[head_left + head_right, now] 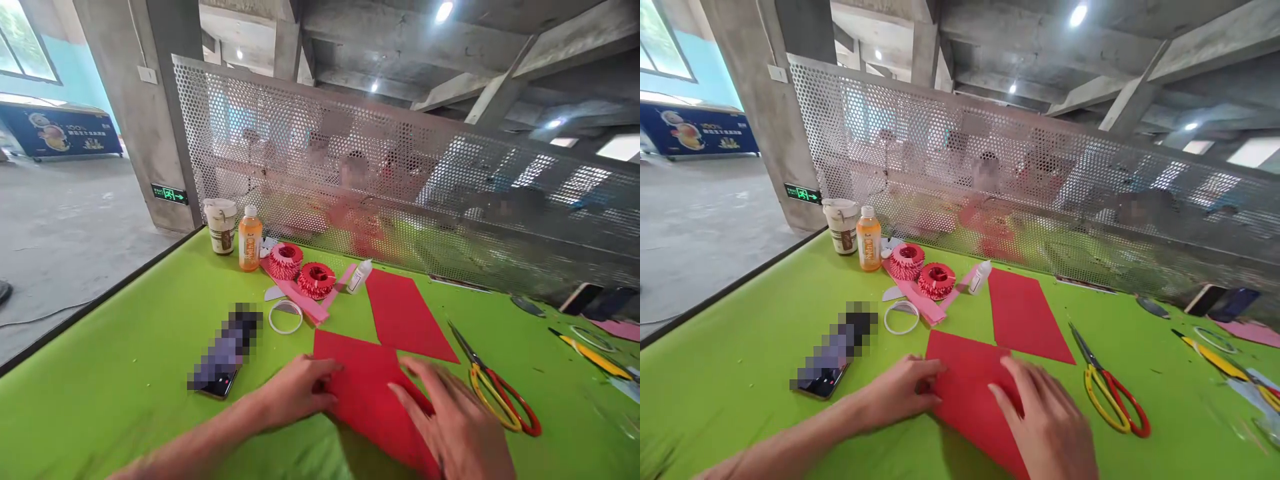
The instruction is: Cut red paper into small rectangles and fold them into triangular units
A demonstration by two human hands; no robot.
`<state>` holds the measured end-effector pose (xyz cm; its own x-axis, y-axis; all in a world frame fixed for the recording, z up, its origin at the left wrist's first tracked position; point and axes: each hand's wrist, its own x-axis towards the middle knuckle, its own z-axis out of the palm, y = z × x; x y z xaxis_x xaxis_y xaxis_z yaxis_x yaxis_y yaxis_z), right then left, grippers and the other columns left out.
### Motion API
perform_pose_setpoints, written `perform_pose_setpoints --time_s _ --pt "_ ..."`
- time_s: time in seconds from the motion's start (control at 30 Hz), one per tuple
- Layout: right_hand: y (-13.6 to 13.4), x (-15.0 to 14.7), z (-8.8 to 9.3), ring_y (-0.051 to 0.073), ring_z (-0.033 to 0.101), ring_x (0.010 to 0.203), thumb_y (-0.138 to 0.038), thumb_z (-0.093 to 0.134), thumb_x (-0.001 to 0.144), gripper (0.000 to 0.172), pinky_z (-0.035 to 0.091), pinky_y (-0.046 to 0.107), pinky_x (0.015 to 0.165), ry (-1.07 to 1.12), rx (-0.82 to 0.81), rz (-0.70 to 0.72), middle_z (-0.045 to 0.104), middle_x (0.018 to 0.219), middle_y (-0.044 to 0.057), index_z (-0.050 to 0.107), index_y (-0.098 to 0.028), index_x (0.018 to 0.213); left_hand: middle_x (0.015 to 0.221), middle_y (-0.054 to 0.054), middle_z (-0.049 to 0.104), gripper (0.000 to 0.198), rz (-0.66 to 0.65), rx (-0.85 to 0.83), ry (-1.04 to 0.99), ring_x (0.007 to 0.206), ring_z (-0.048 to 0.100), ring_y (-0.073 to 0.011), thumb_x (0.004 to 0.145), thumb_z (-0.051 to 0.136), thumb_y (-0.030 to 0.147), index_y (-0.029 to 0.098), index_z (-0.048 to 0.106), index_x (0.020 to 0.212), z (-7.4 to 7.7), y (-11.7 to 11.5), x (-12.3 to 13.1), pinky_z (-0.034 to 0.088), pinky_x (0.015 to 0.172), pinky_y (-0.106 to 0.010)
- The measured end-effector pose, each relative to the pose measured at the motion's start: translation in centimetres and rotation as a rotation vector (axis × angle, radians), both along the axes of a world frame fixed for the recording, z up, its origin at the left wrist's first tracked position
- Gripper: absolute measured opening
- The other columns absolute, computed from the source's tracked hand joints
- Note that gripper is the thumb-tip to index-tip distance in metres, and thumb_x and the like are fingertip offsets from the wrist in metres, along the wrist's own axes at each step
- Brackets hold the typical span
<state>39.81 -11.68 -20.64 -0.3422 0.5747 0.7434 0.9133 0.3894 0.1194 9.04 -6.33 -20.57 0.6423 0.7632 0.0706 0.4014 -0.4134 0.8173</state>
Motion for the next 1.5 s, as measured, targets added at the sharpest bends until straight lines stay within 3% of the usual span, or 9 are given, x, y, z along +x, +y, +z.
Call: perform_pose_setpoints --time_s 0.17,0.37,0.47,0.57,0.8,1.0,1.1,1.23,1.5 --pt "1.5 -1.0 -0.3 0.038 0.102 0.118 -0.034 0.071 0.12 0.037 0.082 0.054 0.099 -0.161 -0.041 0.171 0.104 0.143 0.011 0.088 -0.029 0.154 0.076 0.003 0.075 0.075 0.171 -0.276 -0.024 0.061 0.069 -0.0221 0.077 0.069 0.02 0.024 0.037 0.145 -1.6 -0.6 0.8 0.042 0.045 -0.026" --pt "-0.4 -1.9 -9.9 0.04 0.101 0.133 -0.076 0.038 0.128 0.079 0.088 0.057 0.105 -0.178 -0.099 0.337 0.098 0.161 0.01 0.092 -0.03 0.163 0.074 0.005 0.078 0.118 0.178 -0.591 0.133 0.063 0.074 -0.0244 0.075 0.068 0.025 0.023 -0.017 0.156 0.5 -1.1 0.3 0.048 0.047 -0.025" --pt "-1.6 -2.0 -12.3 0.042 0.102 0.129 -0.075 0.042 0.126 0.074 0.09 0.062 0.107 -0.024 -0.13 0.301 0.1 0.156 0.007 0.093 -0.038 0.163 0.081 -0.002 0.081 0.093 0.296 -0.23 0.461 0.071 0.077 -0.0323 0.079 0.064 0.044 0.029 0.018 0.158 0.9 -0.4 -0.7 0.053 0.058 -0.034" --pt "-2.0 -1.8 -10.9 0.04 0.1 0.14 -0.066 0.06 0.123 0.063 0.09 0.059 0.112 -0.207 -0.276 0.422 0.091 0.172 0.005 0.09 -0.034 0.168 0.105 -0.006 0.081 0.056 0.383 0.075 0.597 0.085 0.078 -0.0358 0.086 0.055 0.052 0.035 0.055 0.139 0.6 0.3 -1.6 0.056 0.066 -0.039" --pt "-0.6 -3.3 -7.2 0.04 0.098 0.145 -0.079 0.066 0.122 0.068 0.087 0.058 0.12 -0.224 -0.365 0.559 0.091 0.173 0.005 0.089 -0.034 0.169 0.103 -0.005 0.077 0.027 0.222 0.373 0.421 0.089 0.073 -0.0292 0.095 0.051 0.042 0.03 0.067 0.112 0.7 -0.4 -1.1 0.059 0.072 -0.038" --pt "-0.7 -3.8 -6.8 0.043 0.093 0.155 -0.078 0.07 0.121 0.089 0.082 0.056 0.129 -0.045 -0.455 0.486 0.088 0.178 0.014 0.072 -0.021 0.188 0.131 -0.012 0.07 0.056 -0.088 0.369 0.218 0.108 0.069 -0.0318 0.101 0.044 0.033 0.034 0.024 0.154 1.5 -3.1 1.1 0.056 0.092 -0.043" --pt "-1.0 -3.9 -6.7 0.044 0.094 0.152 -0.076 0.075 0.118 0.098 0.083 0.061 0.128 -0.009 -0.466 0.515 0.088 0.178 0.013 0.057 -0.024 0.2 0.158 -0.021 0.041 0.082 -0.148 0.379 0.2 0.143 0.042 -0.0371 0.096 0.051 0.043 0.027 0.001 0.159 0.6 -4.1 1.7 0.043 0.11 -0.047" --pt "-1.0 -3.8 -6.8 0.046 0.094 0.151 -0.078 0.077 0.116 0.108 0.084 0.06 0.126 -0.016 -0.447 0.508 0.089 0.176 0.013 0.051 -0.022 0.204 0.168 -0.018 0.011 0.088 -0.168 0.327 0.225 0.153 0.011 -0.0337 0.094 0.052 0.047 0.025 -0.003 0.16 -0.7 -4.6 2.0 0.024 0.121 -0.047" --pt "-1.8 -1.7 -6.9 0.046 0.092 0.154 -0.076 0.073 0.119 0.094 0.087 0.063 0.122 -0.08 -0.48 0.406 0.084 0.182 0.011 0.062 -0.026 0.197 0.164 -0.015 0.012 0.083 -0.129 0.341 0.225 0.151 0.017 -0.0344 0.096 0.044 0.052 0.025 -0.002 0.16 -1.9 -4.5 1.9 0.026 0.12 -0.049"
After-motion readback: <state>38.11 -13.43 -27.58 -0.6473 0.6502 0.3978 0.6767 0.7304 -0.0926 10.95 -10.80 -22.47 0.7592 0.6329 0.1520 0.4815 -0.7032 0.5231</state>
